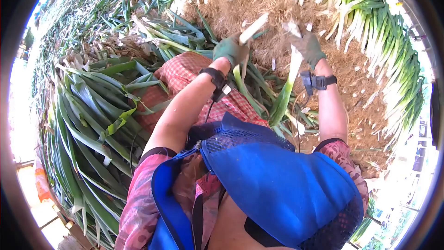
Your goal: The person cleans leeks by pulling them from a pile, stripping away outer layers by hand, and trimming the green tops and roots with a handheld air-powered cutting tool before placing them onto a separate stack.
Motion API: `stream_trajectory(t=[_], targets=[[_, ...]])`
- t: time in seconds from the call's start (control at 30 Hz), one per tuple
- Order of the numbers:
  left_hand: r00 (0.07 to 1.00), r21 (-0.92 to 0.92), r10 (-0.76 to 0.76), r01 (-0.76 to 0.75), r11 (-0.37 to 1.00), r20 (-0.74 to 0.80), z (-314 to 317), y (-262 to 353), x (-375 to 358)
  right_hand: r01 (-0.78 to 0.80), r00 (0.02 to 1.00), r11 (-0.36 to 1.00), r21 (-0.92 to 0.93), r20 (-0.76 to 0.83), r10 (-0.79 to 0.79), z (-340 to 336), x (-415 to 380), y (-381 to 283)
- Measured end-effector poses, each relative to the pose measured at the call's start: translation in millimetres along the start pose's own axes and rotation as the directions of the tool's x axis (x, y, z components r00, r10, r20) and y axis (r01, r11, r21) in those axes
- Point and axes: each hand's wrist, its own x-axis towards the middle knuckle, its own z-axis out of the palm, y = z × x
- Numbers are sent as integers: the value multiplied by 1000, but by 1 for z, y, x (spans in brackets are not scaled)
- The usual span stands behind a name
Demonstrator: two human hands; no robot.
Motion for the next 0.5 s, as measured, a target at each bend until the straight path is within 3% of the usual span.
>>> stream_trajectory(t=[0.03,0.07,0.1,0.13,0.17,0.2,0.23,0.27,0.3,0.33,0.4,0.47,0.5], targets=[[992,-65,121,-124,990,-43,13,-3,3,83,994,834,-545,-8,-104,14,-18,-34],[965,-162,256,-261,952,-53,18,9,5,150,986,967,-207,103,-131,17,-5,-20],[927,-204,371,-372,905,-46,21,19,7,158,984,978,134,63,-167,18,2,-7],[876,-249,481,-475,844,-40,14,37,-1,223,973,966,134,28,-228,23,-2,-18],[871,-255,484,-487,835,-82,17,42,1,287,957,949,131,-8,-288,29,-6,-29],[863,-260,490,-505,823,-124,18,49,5,386,919,897,-213,6,-394,27,-8,-42],[852,-262,496,-523,811,-167,15,55,7,363,916,859,-360,-32,-401,29,-7,-48],[846,-265,506,-533,804,-168,13,56,4,321,911,806,-497,-70,-407,31,-7,-54],[841,-266,515,-542,797,-168,10,55,-3,203,930,871,-447,-191,-314,35,-7,-56],[838,-269,521,-546,793,-164,7,56,-14,186,929,739,-647,-130,-347,29,14,-31],[831,-266,526,-556,787,-180,5,56,-28,145,913,336,-931,-5,-407,18,56,18],[839,-275,515,-544,793,-176,8,51,-27,91,894,347,-933,-77,-441,22,64,19],[867,-362,480,-495,790,-138,11,49,-25,96,950,312,-945,-7,-314,17,74,15]])
